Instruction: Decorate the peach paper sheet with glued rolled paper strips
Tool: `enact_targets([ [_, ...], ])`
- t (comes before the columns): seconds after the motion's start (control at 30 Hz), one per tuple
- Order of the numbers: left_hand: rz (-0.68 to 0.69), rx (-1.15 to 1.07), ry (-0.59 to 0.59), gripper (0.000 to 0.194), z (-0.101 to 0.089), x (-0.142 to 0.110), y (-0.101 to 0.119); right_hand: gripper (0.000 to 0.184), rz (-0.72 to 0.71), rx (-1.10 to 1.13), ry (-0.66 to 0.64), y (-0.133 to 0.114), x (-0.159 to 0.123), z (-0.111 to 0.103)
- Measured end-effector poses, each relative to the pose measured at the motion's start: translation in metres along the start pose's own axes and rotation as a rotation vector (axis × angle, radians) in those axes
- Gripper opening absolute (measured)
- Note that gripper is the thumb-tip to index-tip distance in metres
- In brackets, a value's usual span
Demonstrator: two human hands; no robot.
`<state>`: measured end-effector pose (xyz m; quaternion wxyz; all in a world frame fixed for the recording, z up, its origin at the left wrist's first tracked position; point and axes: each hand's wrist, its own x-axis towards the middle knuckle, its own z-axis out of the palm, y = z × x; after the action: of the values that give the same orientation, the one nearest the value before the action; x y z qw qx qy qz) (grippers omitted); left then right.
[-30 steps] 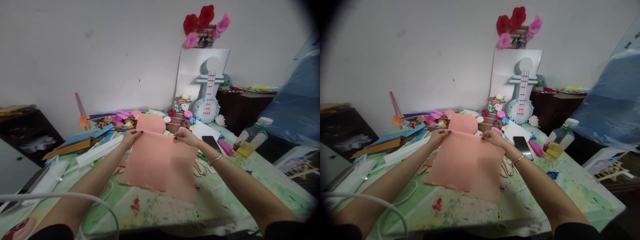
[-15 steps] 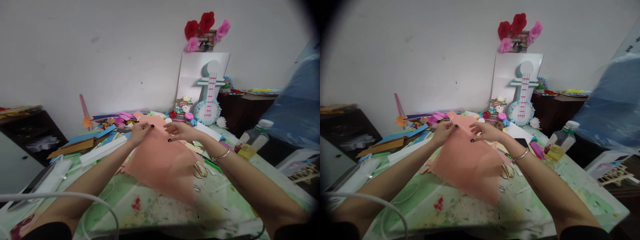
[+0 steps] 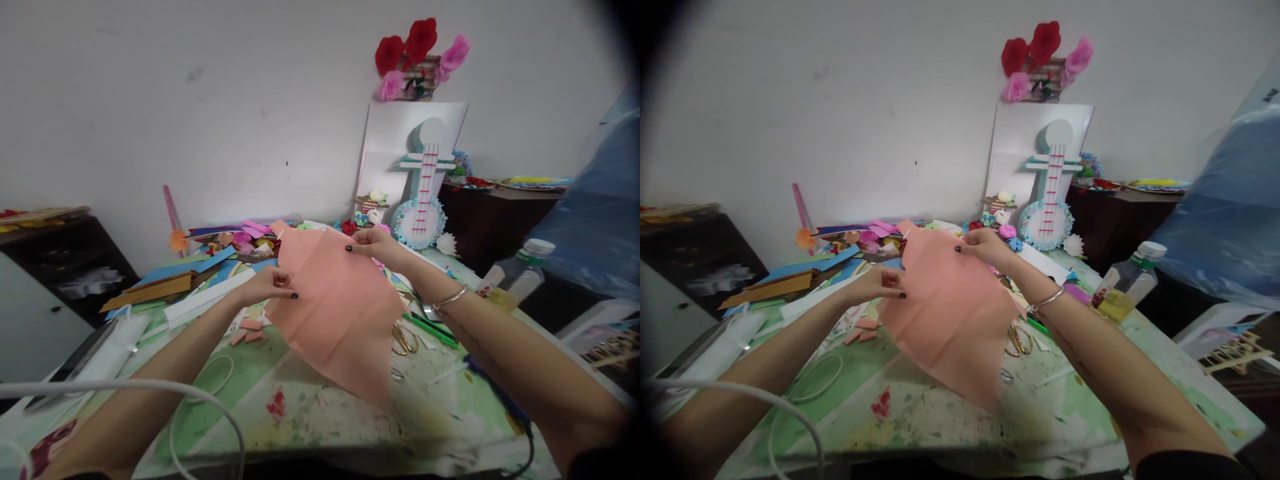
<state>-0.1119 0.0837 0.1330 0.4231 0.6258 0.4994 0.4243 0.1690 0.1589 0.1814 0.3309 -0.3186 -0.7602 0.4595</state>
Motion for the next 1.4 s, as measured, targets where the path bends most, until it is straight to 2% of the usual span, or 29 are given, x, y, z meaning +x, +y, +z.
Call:
enact_targets([
  [0.1, 0.062, 0.029, -0.012, 0.025, -0.007, 0.005, -0.005, 0.032, 0.027, 0.068, 0.027, 0.003, -0.005, -0.006],
  [0.2, 0.133, 0.057, 0.054, 0.025, -0.016, 0.012, 0.003, 0.036, 0.032, 0.132, 0.044, -0.003, -0.012, -0.011],
  [0.43, 0.252, 0.132, 0.178, 0.022, -0.028, 0.017, 0.049, 0.034, -0.039, 0.209, 0.132, -0.028, -0.024, -0.016],
  [0.57, 0.323, 0.345, 0.178, 0.024, -0.027, 0.015, 0.081, 0.039, -0.092, 0.186, 0.183, -0.041, -0.026, -0.006],
  [0.63, 0.374, 0.471, 0.157, 0.023, -0.025, 0.014, 0.095, 0.041, -0.184, 0.075, 0.253, -0.046, -0.027, 0.000],
  [0.77, 0.461, 0.634, 0.144, 0.024, -0.028, 0.013, 0.114, 0.046, -0.446, -0.318, 0.382, -0.059, -0.031, 0.006],
  [0.87, 0.488, 0.709, 0.171, 0.028, -0.035, 0.013, 0.123, 0.034, -0.490, -0.405, 0.334, -0.070, -0.033, 0.002],
  [0.97, 0.488, 0.686, 0.128, 0.029, -0.045, 0.013, 0.130, 0.019, -0.515, -0.445, 0.300, -0.079, -0.033, -0.005],
  [1.13, 0.419, 0.642, 0.028, 0.029, -0.062, 0.010, 0.136, 0.018, -0.455, -0.416, 0.232, -0.092, -0.036, -0.017],
  [1.27, 0.398, 0.631, 0.082, 0.029, -0.071, 0.005, 0.142, 0.018, -0.392, -0.362, 0.186, -0.104, -0.043, -0.024],
  [1.4, 0.380, 0.478, 0.138, 0.035, -0.070, -0.003, 0.153, 0.020, -0.309, -0.219, 0.125, -0.115, -0.049, -0.031],
])
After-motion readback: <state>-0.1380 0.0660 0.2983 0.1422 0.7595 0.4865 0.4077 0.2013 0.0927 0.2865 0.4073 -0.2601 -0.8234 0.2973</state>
